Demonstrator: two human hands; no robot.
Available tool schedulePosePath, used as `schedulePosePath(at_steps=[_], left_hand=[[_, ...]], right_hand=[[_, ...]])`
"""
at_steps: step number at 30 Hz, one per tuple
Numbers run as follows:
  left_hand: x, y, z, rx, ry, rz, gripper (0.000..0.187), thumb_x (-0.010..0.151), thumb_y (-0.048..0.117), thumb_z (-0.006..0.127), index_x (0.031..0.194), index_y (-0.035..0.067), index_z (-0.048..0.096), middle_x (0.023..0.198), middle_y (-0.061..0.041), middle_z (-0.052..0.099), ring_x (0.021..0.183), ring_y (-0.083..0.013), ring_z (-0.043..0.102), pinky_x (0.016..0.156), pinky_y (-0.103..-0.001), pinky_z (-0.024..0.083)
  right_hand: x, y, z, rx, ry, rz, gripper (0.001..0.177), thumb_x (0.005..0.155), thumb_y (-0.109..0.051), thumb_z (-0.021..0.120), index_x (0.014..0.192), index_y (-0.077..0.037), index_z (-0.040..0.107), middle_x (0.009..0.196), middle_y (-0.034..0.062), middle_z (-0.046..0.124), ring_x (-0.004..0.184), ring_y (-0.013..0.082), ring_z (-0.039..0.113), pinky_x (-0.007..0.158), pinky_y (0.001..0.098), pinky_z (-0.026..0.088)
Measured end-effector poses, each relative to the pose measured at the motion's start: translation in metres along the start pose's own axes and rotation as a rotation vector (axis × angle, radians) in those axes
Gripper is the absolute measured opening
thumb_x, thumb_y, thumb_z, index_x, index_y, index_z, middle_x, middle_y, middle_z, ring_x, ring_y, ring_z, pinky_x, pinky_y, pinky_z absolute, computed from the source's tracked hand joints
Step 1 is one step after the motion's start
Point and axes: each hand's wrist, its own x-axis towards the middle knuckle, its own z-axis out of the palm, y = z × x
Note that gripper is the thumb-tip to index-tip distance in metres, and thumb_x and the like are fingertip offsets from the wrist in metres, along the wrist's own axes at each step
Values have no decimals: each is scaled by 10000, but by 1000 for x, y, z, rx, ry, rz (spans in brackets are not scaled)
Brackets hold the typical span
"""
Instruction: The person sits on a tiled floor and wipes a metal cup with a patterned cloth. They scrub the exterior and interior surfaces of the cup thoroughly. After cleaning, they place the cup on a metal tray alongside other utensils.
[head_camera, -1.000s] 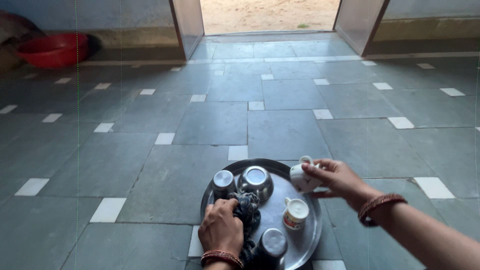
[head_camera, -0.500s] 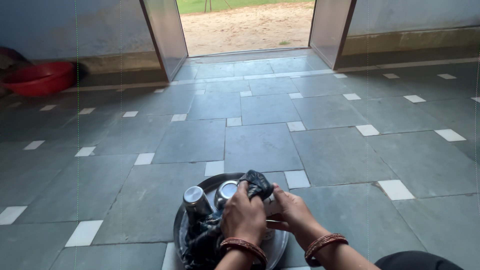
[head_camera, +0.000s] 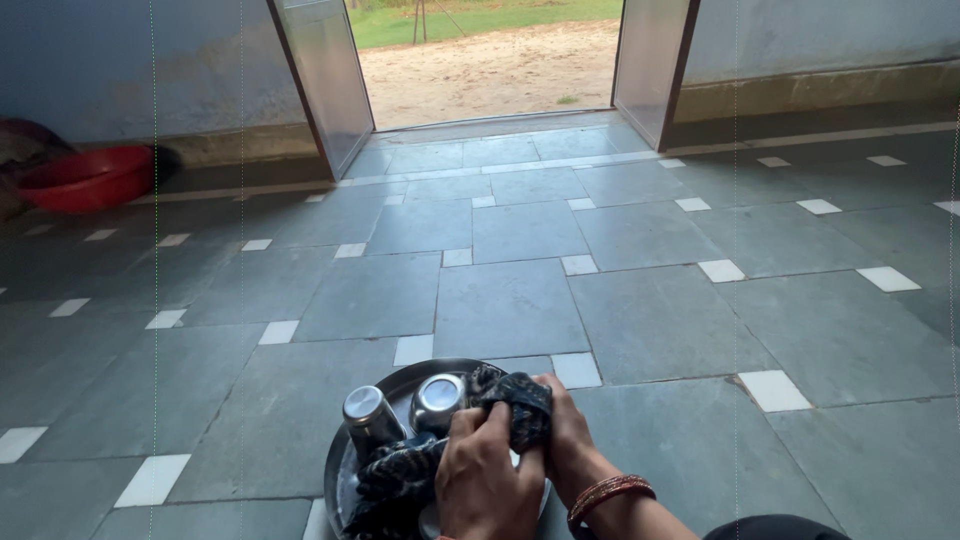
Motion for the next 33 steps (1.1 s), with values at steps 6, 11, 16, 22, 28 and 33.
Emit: schedulePosePath(at_steps=[6,11,16,22,28,33], left_hand=[[11,-47,-1,239,192,1039,229,896,168,670,1061,10,660,968,-112,703,1096,-306,649,940,-428,530],[41,-61,-30,547,157,1426,128,885,122,634,1000,67,650,992,-60,721,1078,-251,624,976,-404,524],[34,-40,-13,509,187,1162,185,900,102,576,1058,34,645,959,-80,729,1074,-256,676,786,-377,565],[46,3,1,108,126,486,293,958,344,532,1013,97,678,890,-140,718,831,-305,717,719,-445,571],[70,14,-29,-45,15,-52,493,982,492,356,1007,171,730,892,-113,771,888,-289,734,819,-454,561],[71,14,-27,42,-16,-83,497,1002,454,358,1043,131,734,978,-137,752,966,-303,714,868,-462,538]], right_hand=[[-59,-40,22,-117,-191,38,350,947,-383,467,917,-86,649,799,54,672,658,158,664,588,309,576],[-73,-45,29,-263,-141,32,321,943,-380,458,920,-136,666,748,20,654,592,141,624,479,301,519],[-55,-38,13,-80,-268,81,484,948,-575,389,869,-188,669,682,-36,651,492,77,569,368,215,450],[-51,-34,10,28,-517,95,593,1021,-621,309,1019,-120,626,796,43,626,637,166,588,510,303,506],[-70,-43,30,-406,-275,53,655,972,-641,398,1232,-67,578,962,56,621,757,144,613,627,297,565],[-86,-47,39,-374,-374,14,685,881,-582,476,1301,-43,527,1133,141,684,974,204,707,790,365,640]])
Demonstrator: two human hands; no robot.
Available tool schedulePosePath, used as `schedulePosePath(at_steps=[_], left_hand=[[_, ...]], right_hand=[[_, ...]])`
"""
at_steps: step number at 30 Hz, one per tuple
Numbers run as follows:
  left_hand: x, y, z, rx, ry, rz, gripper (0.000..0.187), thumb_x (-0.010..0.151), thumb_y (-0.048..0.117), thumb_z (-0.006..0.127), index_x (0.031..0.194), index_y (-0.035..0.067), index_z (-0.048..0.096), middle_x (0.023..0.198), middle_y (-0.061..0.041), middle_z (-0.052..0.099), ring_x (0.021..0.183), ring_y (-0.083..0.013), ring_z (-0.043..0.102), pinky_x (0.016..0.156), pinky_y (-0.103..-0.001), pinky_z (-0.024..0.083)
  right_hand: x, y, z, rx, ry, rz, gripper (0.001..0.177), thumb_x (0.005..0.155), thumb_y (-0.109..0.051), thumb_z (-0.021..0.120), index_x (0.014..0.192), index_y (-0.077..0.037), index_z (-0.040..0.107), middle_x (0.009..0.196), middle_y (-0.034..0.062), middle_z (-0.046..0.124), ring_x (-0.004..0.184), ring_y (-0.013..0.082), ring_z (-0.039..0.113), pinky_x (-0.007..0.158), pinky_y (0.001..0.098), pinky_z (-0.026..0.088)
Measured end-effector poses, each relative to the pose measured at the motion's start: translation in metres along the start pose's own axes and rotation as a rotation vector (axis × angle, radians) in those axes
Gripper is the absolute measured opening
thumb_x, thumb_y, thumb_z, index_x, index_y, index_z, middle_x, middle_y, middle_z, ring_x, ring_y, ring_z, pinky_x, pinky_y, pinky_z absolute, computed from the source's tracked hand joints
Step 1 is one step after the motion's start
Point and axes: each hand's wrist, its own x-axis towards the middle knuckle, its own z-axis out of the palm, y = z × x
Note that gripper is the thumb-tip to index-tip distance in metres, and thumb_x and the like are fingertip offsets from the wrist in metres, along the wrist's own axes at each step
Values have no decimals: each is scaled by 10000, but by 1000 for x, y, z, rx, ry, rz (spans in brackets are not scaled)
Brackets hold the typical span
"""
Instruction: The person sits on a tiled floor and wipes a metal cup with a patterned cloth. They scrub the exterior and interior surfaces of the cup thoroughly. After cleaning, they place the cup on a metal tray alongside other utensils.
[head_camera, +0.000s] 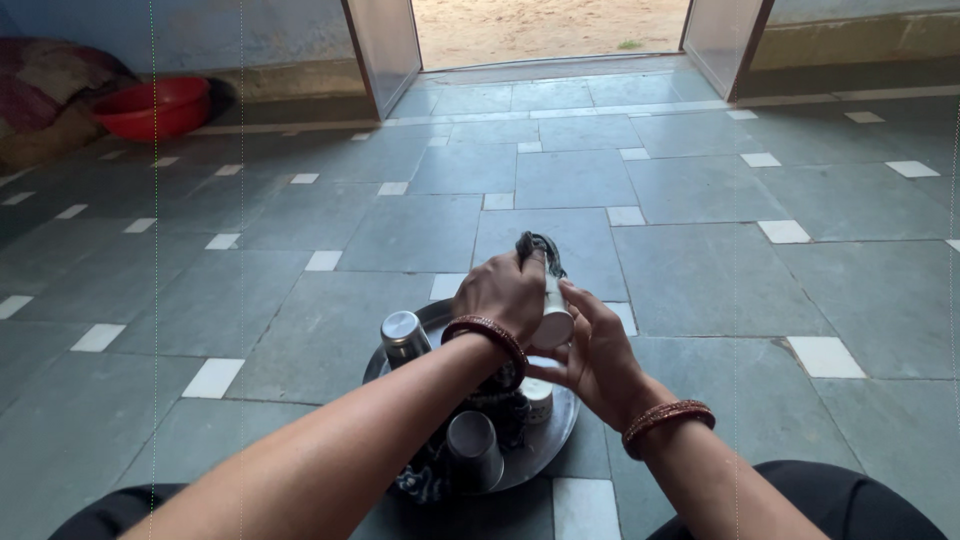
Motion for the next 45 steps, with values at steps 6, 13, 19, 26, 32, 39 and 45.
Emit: schedulePosePath(at_steps=[6,13,19,26,32,39,45], left_hand=[[7,5,1,14,-5,-35,474,1016,445,360,1117,113,683,1047,-142,742,1007,-294,704,896,-467,537],[2,14,12,261,23,198,311,975,342,462,1156,157,635,1016,-124,766,978,-274,732,878,-449,546],[6,-6,10,325,481,831,311,809,340,689,1019,110,689,989,-92,729,860,-272,712,663,-434,582],[20,-6,-28,310,729,777,250,913,364,653,922,117,696,974,-93,689,897,-281,703,628,-433,575],[2,8,-18,242,460,635,285,979,371,568,1083,121,655,979,-92,700,830,-264,719,696,-439,591],[-34,-7,38,330,254,814,469,1016,467,447,1203,72,618,1170,-149,708,1115,-278,688,922,-432,558],[6,-4,46,273,38,526,842,926,756,200,1453,168,490,1531,-140,459,1454,-331,350,1144,-515,323]], right_hand=[[-1,0,0,-25,103,-87,754,833,-510,563,1412,-57,398,1256,182,633,1110,245,704,904,415,622],[-1,3,-6,34,-14,-94,774,844,-517,537,1422,-27,377,1282,189,648,1125,260,708,908,404,624],[6,12,-12,107,-2,-41,720,887,-506,540,1405,-27,398,1238,167,633,1051,245,686,875,374,603],[6,5,-15,103,366,-49,595,917,-460,540,1338,-43,482,1189,202,631,1016,259,724,923,327,627],[18,15,-16,85,261,-124,438,983,-357,508,1312,-68,519,1220,142,644,1065,201,703,968,318,603],[17,28,-51,155,7,-268,316,1029,-289,452,1279,-116,540,1190,34,654,1035,109,670,884,275,574],[13,15,-28,-112,255,-202,256,1023,-233,451,1139,-111,645,968,15,706,816,106,675,650,282,574]])
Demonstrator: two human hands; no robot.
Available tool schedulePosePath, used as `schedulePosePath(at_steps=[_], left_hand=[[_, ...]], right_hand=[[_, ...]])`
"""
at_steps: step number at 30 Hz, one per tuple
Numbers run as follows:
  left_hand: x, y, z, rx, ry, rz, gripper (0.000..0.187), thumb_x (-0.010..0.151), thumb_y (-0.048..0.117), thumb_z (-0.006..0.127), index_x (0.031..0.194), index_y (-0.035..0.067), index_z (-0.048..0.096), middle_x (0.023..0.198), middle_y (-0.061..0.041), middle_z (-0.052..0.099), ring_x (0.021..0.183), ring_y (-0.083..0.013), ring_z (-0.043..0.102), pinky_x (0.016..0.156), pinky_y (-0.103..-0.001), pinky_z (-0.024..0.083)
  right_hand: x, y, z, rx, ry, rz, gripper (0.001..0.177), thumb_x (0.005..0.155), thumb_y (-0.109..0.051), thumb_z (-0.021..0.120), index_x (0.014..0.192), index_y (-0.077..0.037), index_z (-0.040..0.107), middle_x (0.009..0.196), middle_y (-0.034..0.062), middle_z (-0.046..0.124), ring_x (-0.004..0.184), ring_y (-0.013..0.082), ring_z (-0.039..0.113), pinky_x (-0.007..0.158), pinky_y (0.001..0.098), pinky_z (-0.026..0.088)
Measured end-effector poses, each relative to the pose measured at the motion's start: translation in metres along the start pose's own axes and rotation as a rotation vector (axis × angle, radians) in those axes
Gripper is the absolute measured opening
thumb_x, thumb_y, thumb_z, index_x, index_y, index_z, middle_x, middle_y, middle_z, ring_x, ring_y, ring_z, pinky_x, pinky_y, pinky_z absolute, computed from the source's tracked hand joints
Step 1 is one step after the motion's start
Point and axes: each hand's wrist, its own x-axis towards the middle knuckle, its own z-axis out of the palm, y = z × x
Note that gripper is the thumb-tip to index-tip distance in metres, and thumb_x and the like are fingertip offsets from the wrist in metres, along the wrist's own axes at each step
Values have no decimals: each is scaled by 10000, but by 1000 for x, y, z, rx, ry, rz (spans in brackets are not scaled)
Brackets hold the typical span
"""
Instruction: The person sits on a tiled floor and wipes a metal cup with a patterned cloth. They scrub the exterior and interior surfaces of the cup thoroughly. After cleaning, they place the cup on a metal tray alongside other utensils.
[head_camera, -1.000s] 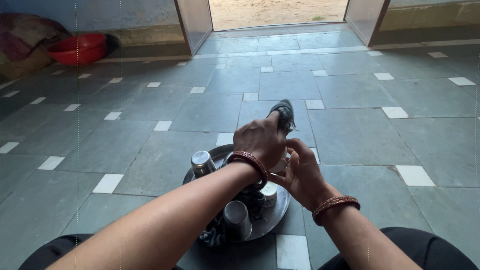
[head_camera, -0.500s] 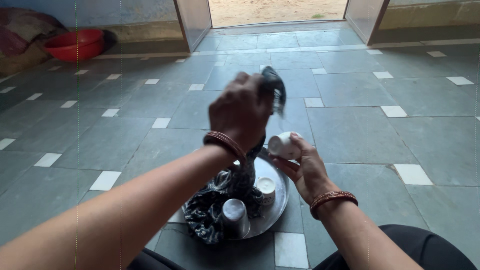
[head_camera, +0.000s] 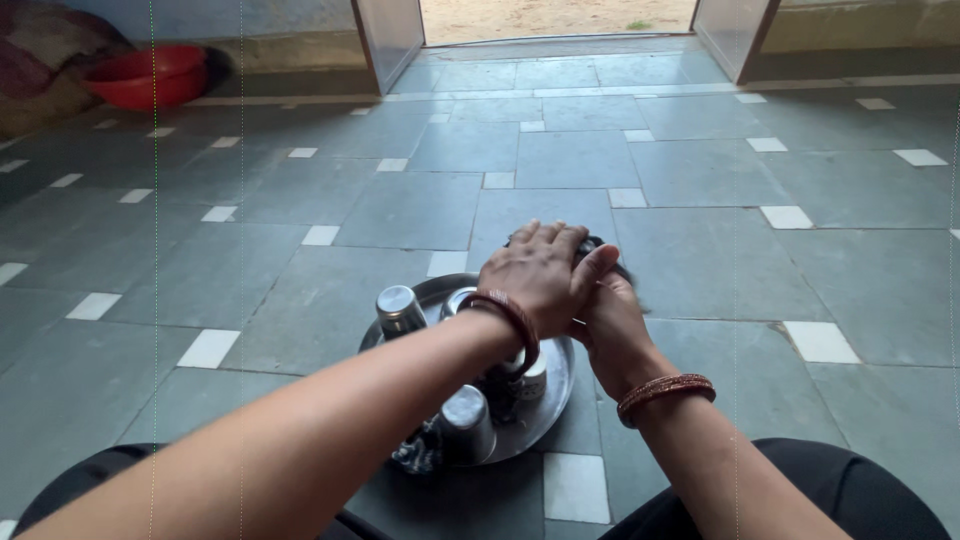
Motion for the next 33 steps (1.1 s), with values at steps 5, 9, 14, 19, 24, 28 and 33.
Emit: schedulePosePath(at_steps=[5,9,14,19,24,28,33], left_hand=[[13,-9,-10,-85,-245,-141,1055,771,899,189,1566,229,369,1614,-144,357,1506,-335,312,1209,-508,285],[8,6,-4,-29,-306,-134,1203,676,970,184,1618,222,206,1669,-180,148,1531,-427,95,1214,-548,170],[-17,25,9,-10,-351,-46,1255,673,983,143,1626,166,107,1678,-215,-6,1535,-442,-58,1197,-587,57],[-17,31,5,-29,-356,0,1281,686,989,165,1614,108,136,1675,-252,6,1555,-404,-21,1233,-533,55],[-8,31,3,39,-378,31,1285,663,996,173,1619,137,142,1671,-252,11,1550,-410,-20,1227,-528,67],[15,28,13,48,-369,-11,1303,616,1005,156,1613,165,152,1648,-258,51,1528,-426,-8,1185,-563,84],[65,15,17,37,-391,-16,1374,636,1004,75,1525,10,404,1604,-253,341,1554,-399,181,1276,-530,17]], right_hand=[[-2,-1,10,-146,-52,-125,230,1049,-194,491,1093,-33,649,827,56,680,668,144,614,584,302,552],[-4,-3,5,-181,51,-110,327,1048,-266,426,1215,-70,628,1030,77,696,850,155,664,669,290,554],[21,23,-14,123,-16,-125,398,1017,-233,521,1366,-41,512,1391,152,603,1240,269,625,1009,402,554],[43,41,-28,536,-145,-192,455,1055,-280,363,1418,-15,433,1529,162,473,1403,311,483,1139,487,447],[31,26,-19,517,-127,-149,598,1035,-453,302,1464,-49,398,1575,149,429,1434,293,446,1145,438,441],[3,8,-11,281,-29,-136,587,999,-517,340,1413,-110,421,1432,116,544,1256,208,588,988,354,543],[-9,0,3,-323,155,-252,274,1003,-230,599,1101,23,636,791,134,670,576,162,591,495,294,499]])
